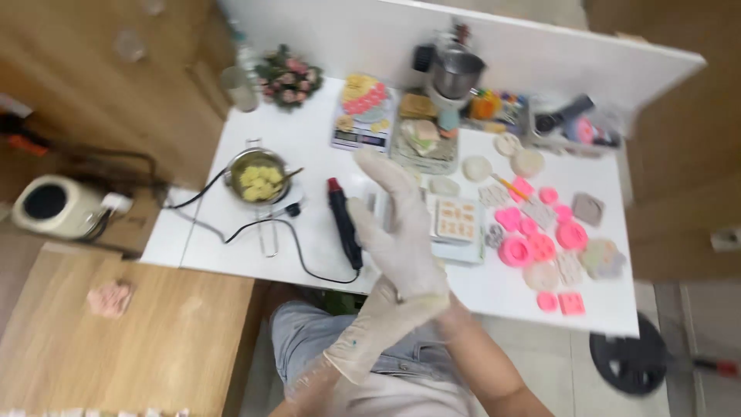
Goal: Melt wax chunks in a small pot using a heat gun while wearing protective gloves.
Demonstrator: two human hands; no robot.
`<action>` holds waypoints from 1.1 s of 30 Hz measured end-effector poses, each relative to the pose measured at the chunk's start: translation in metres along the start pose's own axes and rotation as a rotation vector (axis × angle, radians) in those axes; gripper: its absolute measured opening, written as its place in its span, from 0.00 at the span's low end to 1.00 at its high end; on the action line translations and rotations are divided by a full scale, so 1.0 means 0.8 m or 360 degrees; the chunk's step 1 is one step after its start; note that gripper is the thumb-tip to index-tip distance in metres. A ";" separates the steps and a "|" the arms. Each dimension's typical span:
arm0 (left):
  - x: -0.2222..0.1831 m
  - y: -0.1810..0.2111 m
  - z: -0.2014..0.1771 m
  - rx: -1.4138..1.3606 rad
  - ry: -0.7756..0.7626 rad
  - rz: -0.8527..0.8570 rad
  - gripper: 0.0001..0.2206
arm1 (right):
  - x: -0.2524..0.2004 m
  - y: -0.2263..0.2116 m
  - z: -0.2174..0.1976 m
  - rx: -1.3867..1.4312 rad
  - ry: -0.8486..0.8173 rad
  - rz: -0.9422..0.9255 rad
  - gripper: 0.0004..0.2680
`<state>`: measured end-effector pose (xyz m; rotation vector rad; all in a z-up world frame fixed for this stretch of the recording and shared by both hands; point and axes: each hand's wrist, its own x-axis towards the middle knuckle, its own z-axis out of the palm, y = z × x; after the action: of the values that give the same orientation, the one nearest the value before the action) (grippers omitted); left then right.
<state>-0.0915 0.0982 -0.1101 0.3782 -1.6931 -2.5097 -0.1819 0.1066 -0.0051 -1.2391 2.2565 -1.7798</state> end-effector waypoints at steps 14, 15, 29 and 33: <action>-0.247 -0.144 -0.344 0.2062 0.1781 -0.0003 0.32 | 0.031 0.061 0.071 0.0036 -0.0798 0.0052 0.07; -0.243 -0.170 -0.356 0.2216 0.1702 -0.0022 0.32 | 0.036 0.068 0.075 0.0167 -0.0811 -0.0072 0.06; -0.256 -0.238 -0.344 0.2100 0.1700 0.0051 0.33 | 0.022 0.018 0.192 -0.0302 -0.1713 -0.0590 0.08; -0.258 -0.227 -0.338 0.2015 0.1694 0.0058 0.35 | 0.006 -0.029 0.205 -0.0684 -0.1732 -0.0499 0.10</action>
<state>0.1878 -0.0325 -0.3419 1.3423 -2.2443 -0.5062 -0.0971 -0.0312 -0.0421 -2.0124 1.7972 -0.3345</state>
